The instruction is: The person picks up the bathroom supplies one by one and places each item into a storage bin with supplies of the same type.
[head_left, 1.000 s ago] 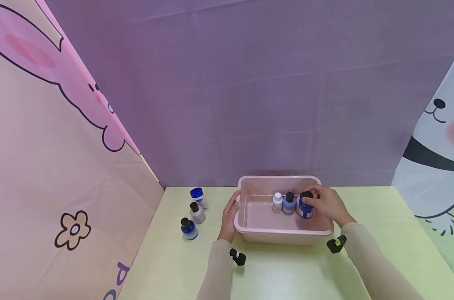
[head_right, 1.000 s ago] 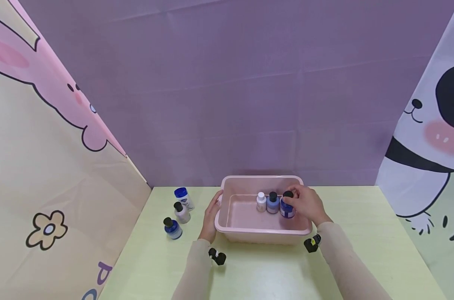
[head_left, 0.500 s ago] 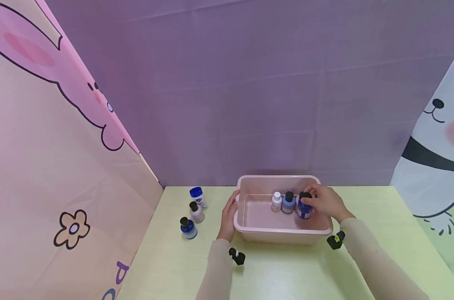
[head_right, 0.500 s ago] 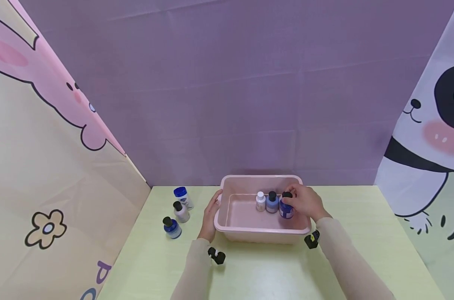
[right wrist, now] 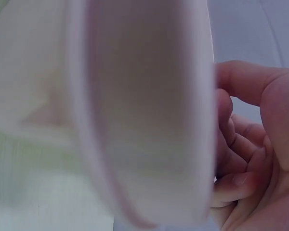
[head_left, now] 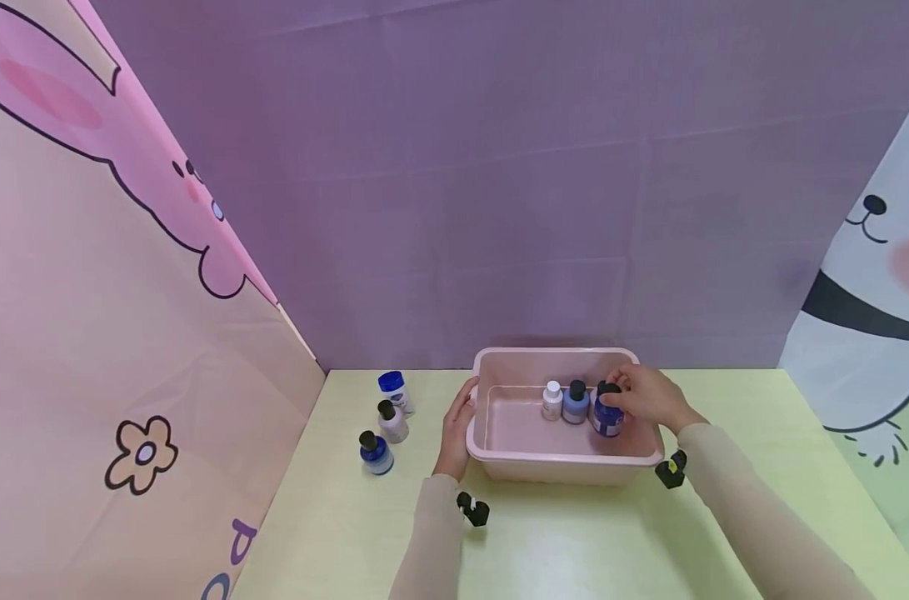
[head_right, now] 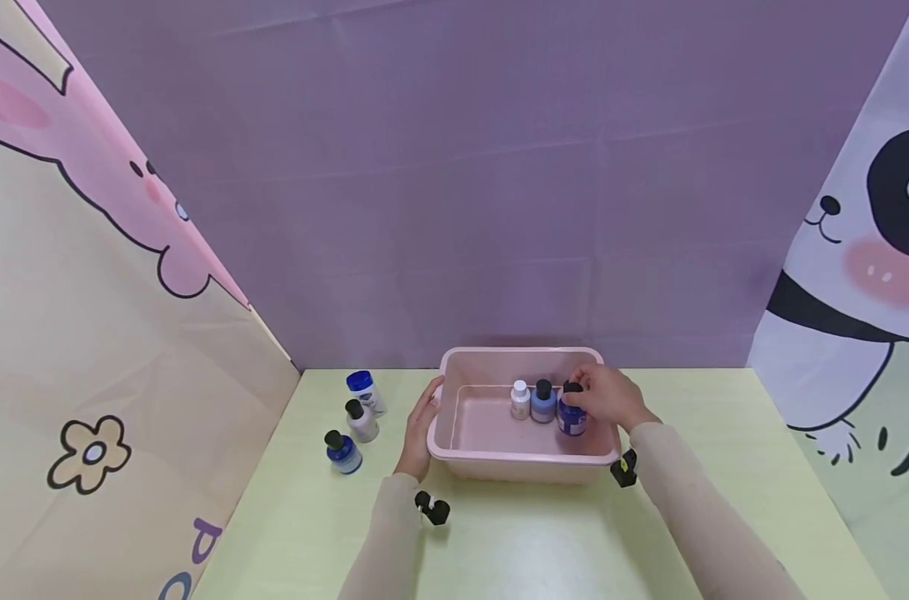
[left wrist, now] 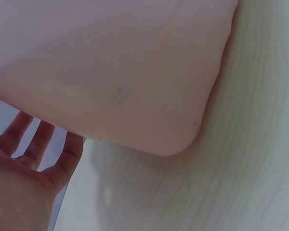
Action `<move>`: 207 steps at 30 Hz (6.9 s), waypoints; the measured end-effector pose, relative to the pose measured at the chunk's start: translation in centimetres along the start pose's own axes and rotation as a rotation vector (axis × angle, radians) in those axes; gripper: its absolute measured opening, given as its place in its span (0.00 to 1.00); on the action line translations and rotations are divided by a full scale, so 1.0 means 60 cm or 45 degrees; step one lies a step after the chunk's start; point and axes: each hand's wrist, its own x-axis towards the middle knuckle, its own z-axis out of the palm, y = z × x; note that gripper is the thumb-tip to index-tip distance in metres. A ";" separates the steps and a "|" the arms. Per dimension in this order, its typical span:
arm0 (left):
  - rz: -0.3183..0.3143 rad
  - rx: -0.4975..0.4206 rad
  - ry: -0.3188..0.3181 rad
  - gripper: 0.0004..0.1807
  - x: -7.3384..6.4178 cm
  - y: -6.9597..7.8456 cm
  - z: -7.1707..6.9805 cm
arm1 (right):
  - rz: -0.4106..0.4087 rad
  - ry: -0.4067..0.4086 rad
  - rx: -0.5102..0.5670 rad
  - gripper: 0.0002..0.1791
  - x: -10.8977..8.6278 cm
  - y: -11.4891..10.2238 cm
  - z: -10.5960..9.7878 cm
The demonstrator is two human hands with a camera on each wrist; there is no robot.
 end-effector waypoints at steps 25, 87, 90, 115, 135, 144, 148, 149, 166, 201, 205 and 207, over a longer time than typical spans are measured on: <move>0.041 0.011 -0.071 0.23 -0.020 0.050 0.002 | -0.078 -0.211 -0.208 0.11 0.014 -0.017 -0.014; -0.041 0.030 0.013 0.21 0.002 0.006 -0.002 | 0.096 -0.304 -0.198 0.16 0.032 -0.028 -0.014; -0.055 0.037 -0.009 0.22 -0.006 0.024 -0.001 | 0.031 -0.220 -0.077 0.12 0.031 -0.014 -0.017; -0.014 -0.019 -0.021 0.22 -0.003 0.025 -0.005 | -0.041 0.203 0.450 0.14 -0.019 0.078 0.004; -0.040 -0.002 0.007 0.22 -0.003 0.006 -0.004 | -0.160 0.250 0.462 0.18 -0.030 0.120 0.051; 0.028 -0.017 0.007 0.24 -0.001 -0.001 -0.002 | -0.114 0.305 0.654 0.24 -0.042 0.128 0.077; 0.025 -0.031 -0.002 0.24 0.004 0.002 0.000 | -0.122 0.352 0.766 0.25 -0.044 0.123 0.082; 0.026 -0.034 -0.002 0.24 0.005 0.003 0.000 | -0.124 0.358 0.796 0.25 -0.043 0.123 0.083; 0.009 -0.033 -0.032 0.23 -0.021 0.048 0.007 | -0.105 0.326 1.179 0.26 -0.046 0.130 0.102; -0.094 0.294 0.118 0.23 -0.041 0.057 -0.044 | -0.061 0.277 1.183 0.27 -0.049 0.130 0.104; -0.065 0.289 0.225 0.19 -0.062 0.054 -0.057 | -0.076 0.273 1.198 0.27 -0.048 0.131 0.104; -0.059 0.275 0.272 0.18 -0.071 0.053 -0.064 | -0.087 0.274 1.204 0.27 -0.047 0.131 0.104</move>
